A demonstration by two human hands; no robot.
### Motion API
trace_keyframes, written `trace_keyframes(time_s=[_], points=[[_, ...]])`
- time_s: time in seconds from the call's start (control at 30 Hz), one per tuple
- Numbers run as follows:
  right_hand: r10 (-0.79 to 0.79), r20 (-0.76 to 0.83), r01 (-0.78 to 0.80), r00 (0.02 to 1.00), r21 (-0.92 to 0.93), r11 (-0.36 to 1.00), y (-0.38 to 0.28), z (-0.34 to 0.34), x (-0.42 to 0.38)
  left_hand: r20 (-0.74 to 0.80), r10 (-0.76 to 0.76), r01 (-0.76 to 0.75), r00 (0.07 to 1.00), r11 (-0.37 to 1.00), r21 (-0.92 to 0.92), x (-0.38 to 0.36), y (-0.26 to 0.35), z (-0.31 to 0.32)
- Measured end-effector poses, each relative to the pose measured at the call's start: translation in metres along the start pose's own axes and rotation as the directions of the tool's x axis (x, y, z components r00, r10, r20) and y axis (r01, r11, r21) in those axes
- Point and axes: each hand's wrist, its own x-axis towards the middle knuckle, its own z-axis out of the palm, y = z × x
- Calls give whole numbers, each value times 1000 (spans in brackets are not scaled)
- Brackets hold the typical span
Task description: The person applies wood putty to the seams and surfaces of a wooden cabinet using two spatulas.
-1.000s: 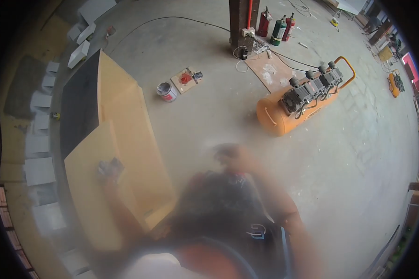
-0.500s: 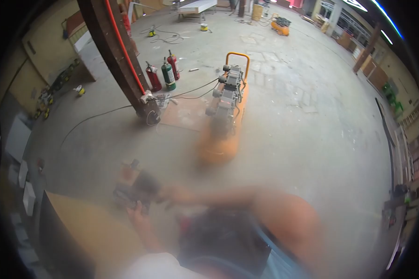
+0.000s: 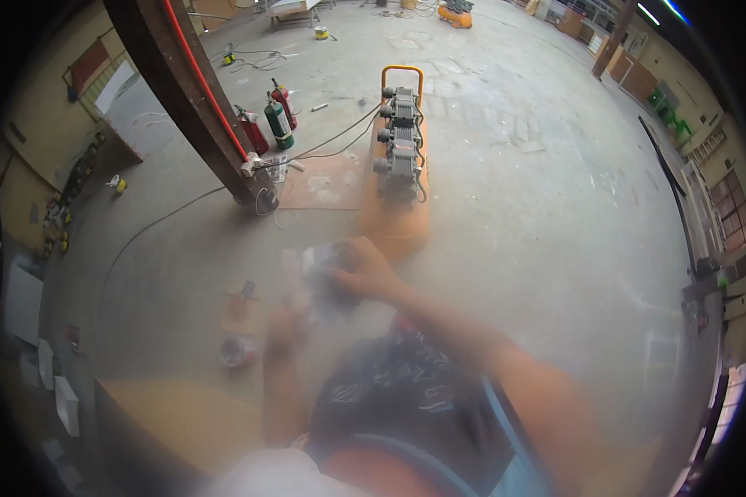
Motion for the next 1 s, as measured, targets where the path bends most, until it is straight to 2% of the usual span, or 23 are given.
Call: trace_keyframes(time_s=[0.03,0.07,0.1,0.13,0.17,0.2,0.23,0.27,0.3,0.33,0.37,0.4,0.43,0.47,0.5,0.53,0.6,0.67,0.73,0.8,0.87,0.9,1.0], points=[[142,-36,-132,989,205,970,5,13,-1,4,-13,13,1000,1000,-3,0,1,8],[157,-38,-146,987,203,968,10,17,-7,167,120,-141,979,982,122,-2,0,14],[286,-9,-269,958,310,912,-1,13,-6,338,227,-309,913,927,213,-2,0,20],[405,35,-383,914,409,828,-6,11,-5,355,240,-370,904,854,365,0,2,27],[332,-35,-284,943,437,853,10,20,-6,298,269,-392,916,762,515,1,4,39],[344,-25,-300,939,435,849,12,18,-2,242,305,-387,921,651,653,3,6,48],[222,-61,-206,973,202,958,14,14,1,143,378,-402,915,813,422,17,0,42],[103,-47,-104,994,-35,994,16,13,0,4,413,-408,911,899,157,29,-14,28],[49,-71,-51,996,-37,998,12,7,3,32,563,-523,826,744,415,36,-22,6],[-9,-95,5,995,-36,999,10,-2,14,110,674,-570,731,513,642,38,-25,-14],[-206,-237,166,949,-177,970,21,-7,27,53,657,-520,752,542,661,33,-28,-20],[-206,-259,122,944,-304,945,12,-20,34,76,577,-531,813,682,503,23,-31,-23],[-143,-325,68,935,-231,971,9,-25,38,125,512,-523,850,791,316,19,-28,-20],[-154,-336,34,929,-339,940,-2,-32,41,208,475,-503,855,857,110,25,-19,-10],[-164,-343,30,925,-365,930,-8,-37,44,301,456,-449,837,888,-98,28,-9,2],[-169,-349,21,922,-390,921,-10,-38,43,294,452,-443,842,891,-99,27,1,24],[-176,-359,25,917,-386,922,-3,-43,44,17,376,-376,926,926,12,34,21,82],[-180,-366,29,913,-382,924,5,-46,44,55,412,-411,910,911,-33,49,22,95],[-282,-367,116,886,-414,903,12,-49,43,152,483,-489,863,872,4,63,17,99],[-292,-355,158,888,-361,919,14,-50,40,121,480,-485,869,875,15,72,13,103],[-380,-293,243,877,-411,878,13,-44,39,98,499,-504,861,863,35,81,11,99],[-324,-323,203,889,-357,912,17,-41,36,60,508,-511,859,858,51,85,10,102],[-285,-292,198,913,-294,935,17,-41,26,59,537,-540,841,835,100,100,5,103]])
